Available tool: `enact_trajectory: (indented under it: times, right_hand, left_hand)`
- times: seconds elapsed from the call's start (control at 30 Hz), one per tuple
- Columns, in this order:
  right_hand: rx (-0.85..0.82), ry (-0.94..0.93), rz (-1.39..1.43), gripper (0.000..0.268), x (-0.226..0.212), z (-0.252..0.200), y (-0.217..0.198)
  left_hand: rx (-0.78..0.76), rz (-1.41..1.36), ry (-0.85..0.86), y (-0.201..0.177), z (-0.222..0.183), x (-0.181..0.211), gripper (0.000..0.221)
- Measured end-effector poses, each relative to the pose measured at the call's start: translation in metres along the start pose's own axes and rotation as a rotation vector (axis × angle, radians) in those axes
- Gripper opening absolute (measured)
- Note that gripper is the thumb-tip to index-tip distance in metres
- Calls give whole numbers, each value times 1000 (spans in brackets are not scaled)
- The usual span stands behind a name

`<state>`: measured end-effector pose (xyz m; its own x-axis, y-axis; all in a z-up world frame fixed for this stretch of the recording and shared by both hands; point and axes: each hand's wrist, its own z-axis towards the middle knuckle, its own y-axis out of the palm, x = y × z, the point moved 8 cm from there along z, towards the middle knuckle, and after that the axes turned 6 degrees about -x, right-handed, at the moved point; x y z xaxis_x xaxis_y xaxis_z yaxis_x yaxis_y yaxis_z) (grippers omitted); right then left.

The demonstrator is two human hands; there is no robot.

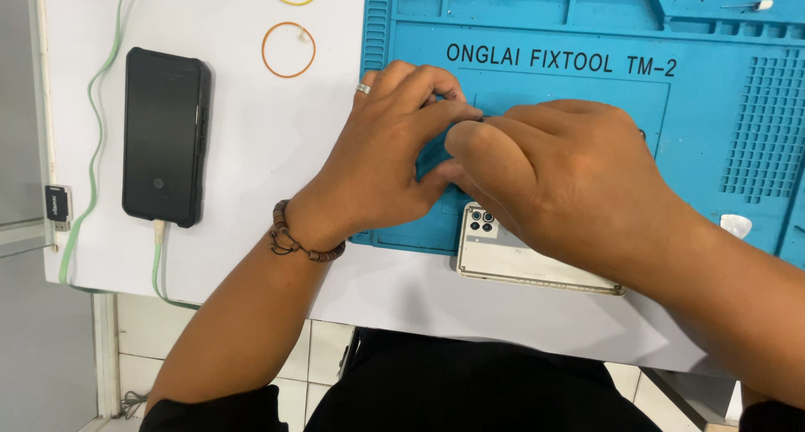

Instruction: The person uses a screwdriver to remove screws from a disassembled smartphone placed on a blue work mat. The person manipulates the phone's internal components, including the battery and camera module, while the phone's back cover rests nearby.

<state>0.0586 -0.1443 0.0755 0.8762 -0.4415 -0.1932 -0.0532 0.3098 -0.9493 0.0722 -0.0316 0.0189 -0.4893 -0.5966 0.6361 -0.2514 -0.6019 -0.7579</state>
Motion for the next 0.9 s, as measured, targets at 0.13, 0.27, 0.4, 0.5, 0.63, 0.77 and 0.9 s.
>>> enact_trajectory:
  times: [0.13, 0.27, 0.4, 0.5, 0.63, 0.77, 0.9]
  right_hand:
    - [-104, -10, 75, 13, -8, 9, -10]
    - [-33, 0, 107, 17, 0, 3, 2]
    - [-68, -4, -114, 30, -1, 3, -1]
    - [-118, -32, 152, 13, -12, 14, -17]
    - [-37, -46, 158, 23, -7, 6, 3]
    - [-52, -16, -14, 26, -3, 4, -4]
    - [-159, 34, 155, 17, -7, 8, -6]
  left_hand:
    - [-1, -6, -14, -2, 0, 1, 22]
    - [6, -4, -4, -1, 0, 0, 31]
    - [47, 5, 34, -1, -3, 0, 20]
    - [21, -11, 4, -2, -2, 0, 32]
    - [14, -8, -9, 1, -3, -4, 34]
    - [-4, 6, -22, 3, -1, -4, 29]
    - [6, -2, -21, 1, -2, -4, 32]
